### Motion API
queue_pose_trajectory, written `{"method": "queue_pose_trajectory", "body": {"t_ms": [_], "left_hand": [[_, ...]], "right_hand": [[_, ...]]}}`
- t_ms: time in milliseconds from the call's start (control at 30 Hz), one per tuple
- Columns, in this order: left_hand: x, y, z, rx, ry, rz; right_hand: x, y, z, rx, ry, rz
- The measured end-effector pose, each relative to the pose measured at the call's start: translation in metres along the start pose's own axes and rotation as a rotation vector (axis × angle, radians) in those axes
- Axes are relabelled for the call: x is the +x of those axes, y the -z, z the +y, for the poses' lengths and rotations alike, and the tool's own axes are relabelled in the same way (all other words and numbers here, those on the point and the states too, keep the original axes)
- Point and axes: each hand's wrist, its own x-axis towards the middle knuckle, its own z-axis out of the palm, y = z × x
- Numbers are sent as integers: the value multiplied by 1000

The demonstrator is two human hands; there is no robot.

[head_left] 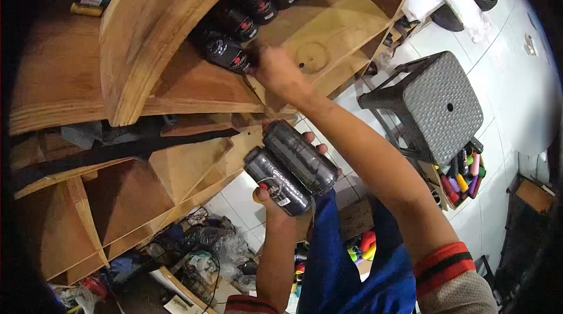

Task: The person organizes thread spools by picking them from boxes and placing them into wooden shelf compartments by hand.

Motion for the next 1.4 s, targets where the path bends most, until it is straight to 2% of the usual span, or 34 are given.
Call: {"method": "queue_pose_trajectory", "body": {"t_ms": [100, 200, 267, 300, 333, 367, 400, 433, 500, 533, 633, 667, 733, 767, 900, 1000, 1100, 1133, 1167, 1233, 1267, 1367, 1400], "left_hand": [[1, -1, 3, 8, -40, 46], [6, -8, 9, 101, -74, 181], [9, -11, 11, 164, -95, 306], [-2, 10, 20, 176, -107, 351], [0, 8, 20, 205, -81, 439], [3, 2, 17, 230, -54, 534], [10, -3, 9, 310, -87, 472], [12, -2, 6, 305, -36, 492], [17, -12, 1, 165, 58, 448], [18, -13, -3, 190, 26, 495], [16, -20, -10, 296, -48, 628], [21, -22, -11, 343, -49, 651], [29, -20, -19, 505, -128, 694], [32, -18, -20, 539, -103, 737], [35, -13, -27, 677, -135, 708], [32, -11, -23, 845, -106, 718], [32, -7, -14, 1027, -79, 690], [34, -7, -11, 1088, -75, 671], [35, -7, -9, 1147, -68, 654], [38, -8, -9, 1050, -161, 687], [38, -7, -6, 1032, -178, 716], [46, -22, -7, 984, -251, 808], [45, -21, -11, 969, -272, 812]], "right_hand": [[4, 21, -6, -108, 3, -78], [-21, 97, -30, 104, -60, -376], [-52, 138, -43, 323, -219, -571], [-66, 154, -47, 177, -96, -656], [-81, 167, -53, 176, -220, -726], [-101, 169, -55, 219, -130, -609], [-118, 166, -56, 101, -79, -495], [-130, 162, -51, -22, -28, -376], [-136, 162, -34, 95, -96, -364], [-138, 164, -28, 154, -127, -355], [-146, 171, -20, 859, -493, -285], [-150, 171, -3, 976, -425, -342], [-158, 154, 4, 963, -470, -291], [-161, 148, 4, 954, -496, -268], [-148, 156, -14, 398, -349, -295], [-151, 152, -13, 389, -270, -303], [-136, 164, -13, 279, -332, -523], [-131, 162, -13, 130, -287, -532], [-127, 160, -11, 128, -252, -520], [-121, 153, -9, 121, -186, -493], [-117, 150, -11, 48, -104, -437], [-89, 129, -17, 284, -146, -174], [-74, 120, -14, 151, -34, -90]]}}
